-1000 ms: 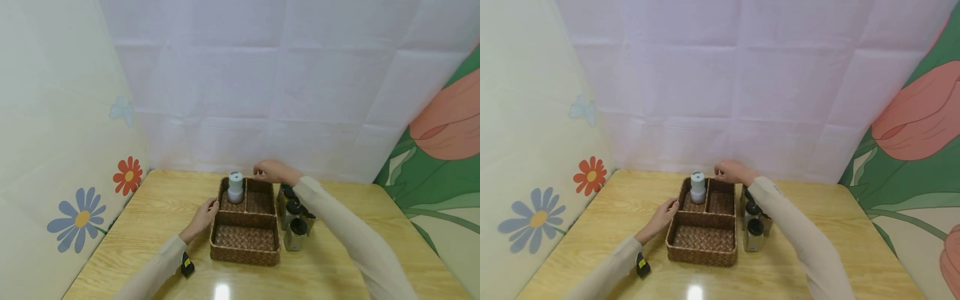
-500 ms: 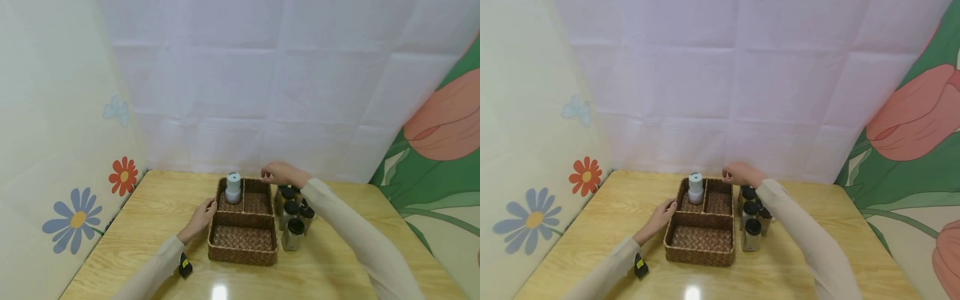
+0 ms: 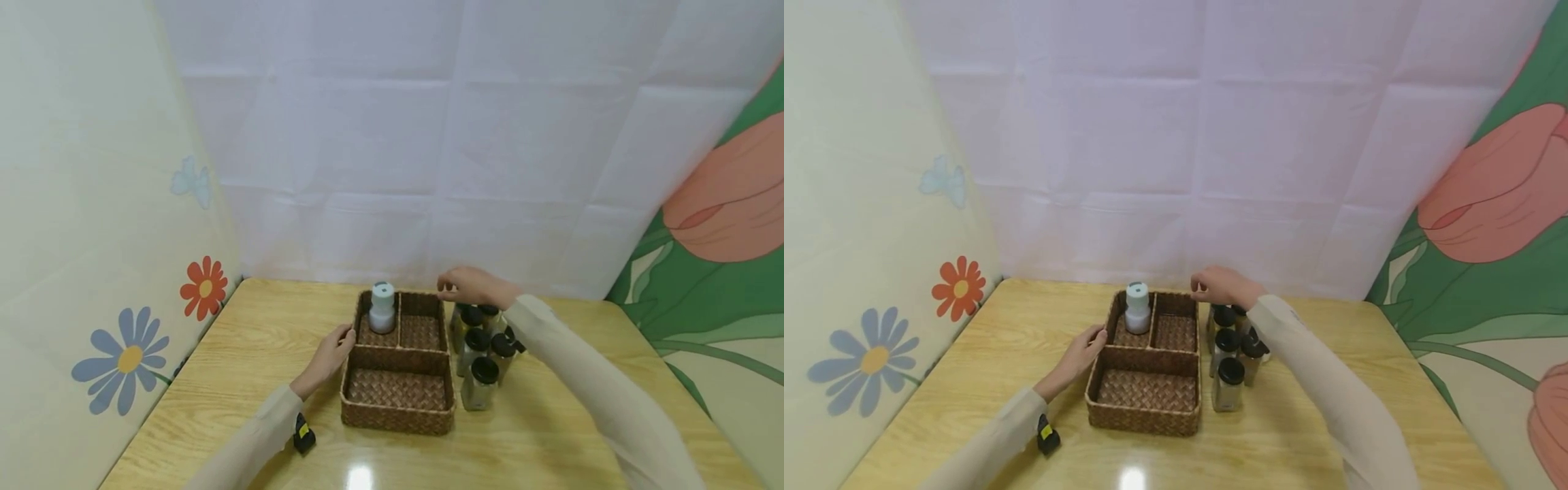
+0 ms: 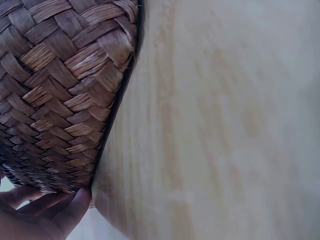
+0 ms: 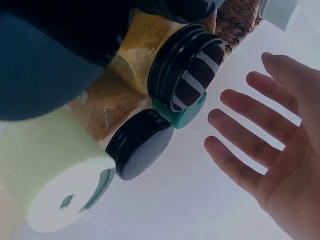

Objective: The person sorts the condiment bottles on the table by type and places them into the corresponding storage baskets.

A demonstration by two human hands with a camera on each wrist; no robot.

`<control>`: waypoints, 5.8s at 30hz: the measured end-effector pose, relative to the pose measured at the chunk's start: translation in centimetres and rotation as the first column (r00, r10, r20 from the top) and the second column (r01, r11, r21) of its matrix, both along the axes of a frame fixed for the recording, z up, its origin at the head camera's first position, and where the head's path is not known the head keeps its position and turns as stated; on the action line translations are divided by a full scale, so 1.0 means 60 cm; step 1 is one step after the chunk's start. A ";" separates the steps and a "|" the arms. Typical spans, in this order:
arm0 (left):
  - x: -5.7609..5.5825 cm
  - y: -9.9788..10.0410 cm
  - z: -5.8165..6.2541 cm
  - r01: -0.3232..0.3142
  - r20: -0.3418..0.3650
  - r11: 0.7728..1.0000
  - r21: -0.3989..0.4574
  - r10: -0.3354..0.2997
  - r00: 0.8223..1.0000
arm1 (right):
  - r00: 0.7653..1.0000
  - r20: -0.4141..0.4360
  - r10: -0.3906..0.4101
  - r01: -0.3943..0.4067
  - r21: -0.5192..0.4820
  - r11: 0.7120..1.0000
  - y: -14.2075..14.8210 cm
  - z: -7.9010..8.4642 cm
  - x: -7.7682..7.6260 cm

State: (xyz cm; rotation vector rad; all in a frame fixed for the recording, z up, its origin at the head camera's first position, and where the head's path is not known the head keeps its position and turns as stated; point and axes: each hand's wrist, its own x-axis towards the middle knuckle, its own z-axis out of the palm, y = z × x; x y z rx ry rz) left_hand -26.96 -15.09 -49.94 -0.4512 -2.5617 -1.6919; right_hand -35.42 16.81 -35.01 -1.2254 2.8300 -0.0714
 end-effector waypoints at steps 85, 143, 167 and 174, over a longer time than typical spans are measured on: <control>0.006 -0.005 0.005 -0.019 0.006 1.000 -0.002 0.019 1.000 | 0.966 0.198 -0.169 0.240 -0.426 0.872 0.179 -0.056 0.096; 0.010 -0.008 0.003 0.003 0.006 1.000 -0.022 -0.002 1.000 | 0.820 0.547 -0.167 0.508 -0.563 0.652 0.209 -0.160 0.115; 0.002 -0.006 0.011 0.017 0.002 1.000 -0.018 -0.017 1.000 | 0.893 0.350 -0.283 0.443 -0.569 0.693 0.221 -0.143 0.109; -0.007 -0.007 0.018 -0.003 -0.020 1.000 -0.020 0.002 1.000 | 0.900 0.284 -0.332 0.437 -0.566 0.699 0.218 -0.108 0.101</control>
